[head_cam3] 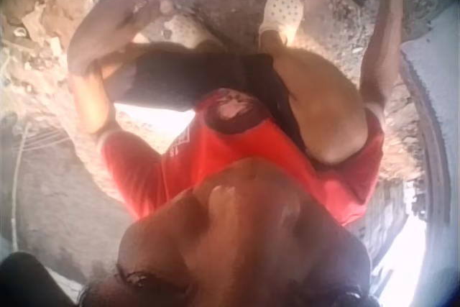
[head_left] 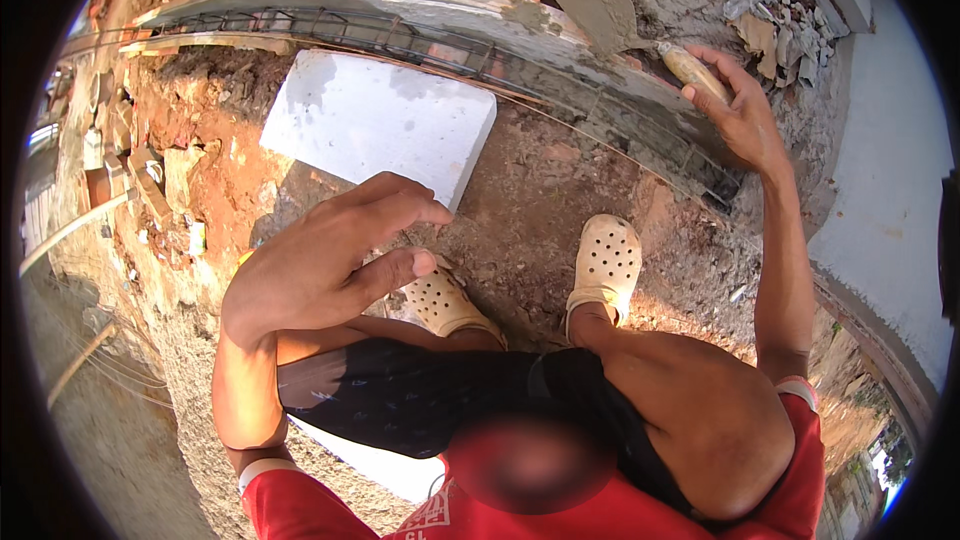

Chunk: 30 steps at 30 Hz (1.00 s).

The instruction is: The person scoops cement from a pile into a bucket using a trowel, then pours it onto a brick wall and smooths it with the trowel. The person repeats this process multiple times, ensuring the cement is evenly spread along the wall.

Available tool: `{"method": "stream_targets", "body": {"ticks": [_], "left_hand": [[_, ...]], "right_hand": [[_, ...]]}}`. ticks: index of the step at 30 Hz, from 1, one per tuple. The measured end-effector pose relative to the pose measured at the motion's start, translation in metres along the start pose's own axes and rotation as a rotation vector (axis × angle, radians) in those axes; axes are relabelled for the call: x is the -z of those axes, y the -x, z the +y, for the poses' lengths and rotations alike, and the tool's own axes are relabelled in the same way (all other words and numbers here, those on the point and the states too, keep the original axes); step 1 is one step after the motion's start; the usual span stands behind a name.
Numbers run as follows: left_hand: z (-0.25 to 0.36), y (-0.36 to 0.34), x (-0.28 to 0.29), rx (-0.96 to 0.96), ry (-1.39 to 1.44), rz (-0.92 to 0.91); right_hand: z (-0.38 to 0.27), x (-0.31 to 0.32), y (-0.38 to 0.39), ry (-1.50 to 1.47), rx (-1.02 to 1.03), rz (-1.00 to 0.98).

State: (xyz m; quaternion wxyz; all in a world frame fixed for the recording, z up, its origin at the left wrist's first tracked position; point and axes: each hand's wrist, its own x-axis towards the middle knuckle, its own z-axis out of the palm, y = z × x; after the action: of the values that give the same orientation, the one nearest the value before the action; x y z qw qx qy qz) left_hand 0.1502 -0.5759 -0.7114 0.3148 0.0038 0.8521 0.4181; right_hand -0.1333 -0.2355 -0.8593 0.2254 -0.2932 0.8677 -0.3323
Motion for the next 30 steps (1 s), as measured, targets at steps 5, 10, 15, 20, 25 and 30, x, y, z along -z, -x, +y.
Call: {"method": "stream_targets", "body": {"ticks": [5, 10, 15, 20, 25, 30], "left_hand": [[-0.001, 0.005, -0.002, -0.034, -0.012, 0.058], [-0.001, 0.002, 0.000, -0.038, -0.044, 0.060], [-0.003, -0.004, 0.001, -0.024, -0.005, 0.042], [-0.004, -0.004, 0.002, -0.009, -0.014, 0.038], [-0.003, -0.001, 0.001, -0.014, 0.022, 0.053], [-0.003, 0.000, 0.001, -0.016, -0.009, 0.050]], "right_hand": [[0.040, -0.022, -0.033, 0.056, 0.090, -0.026], [0.034, -0.032, -0.056, -0.092, 0.107, -0.133], [0.015, -0.027, -0.058, -0.059, 0.156, -0.121], [0.008, 0.004, -0.047, 0.179, 0.229, -0.191], [0.024, 0.005, -0.017, -0.033, 0.036, -0.061], [0.053, 0.005, 0.030, -0.040, -0.122, 0.036]]}}
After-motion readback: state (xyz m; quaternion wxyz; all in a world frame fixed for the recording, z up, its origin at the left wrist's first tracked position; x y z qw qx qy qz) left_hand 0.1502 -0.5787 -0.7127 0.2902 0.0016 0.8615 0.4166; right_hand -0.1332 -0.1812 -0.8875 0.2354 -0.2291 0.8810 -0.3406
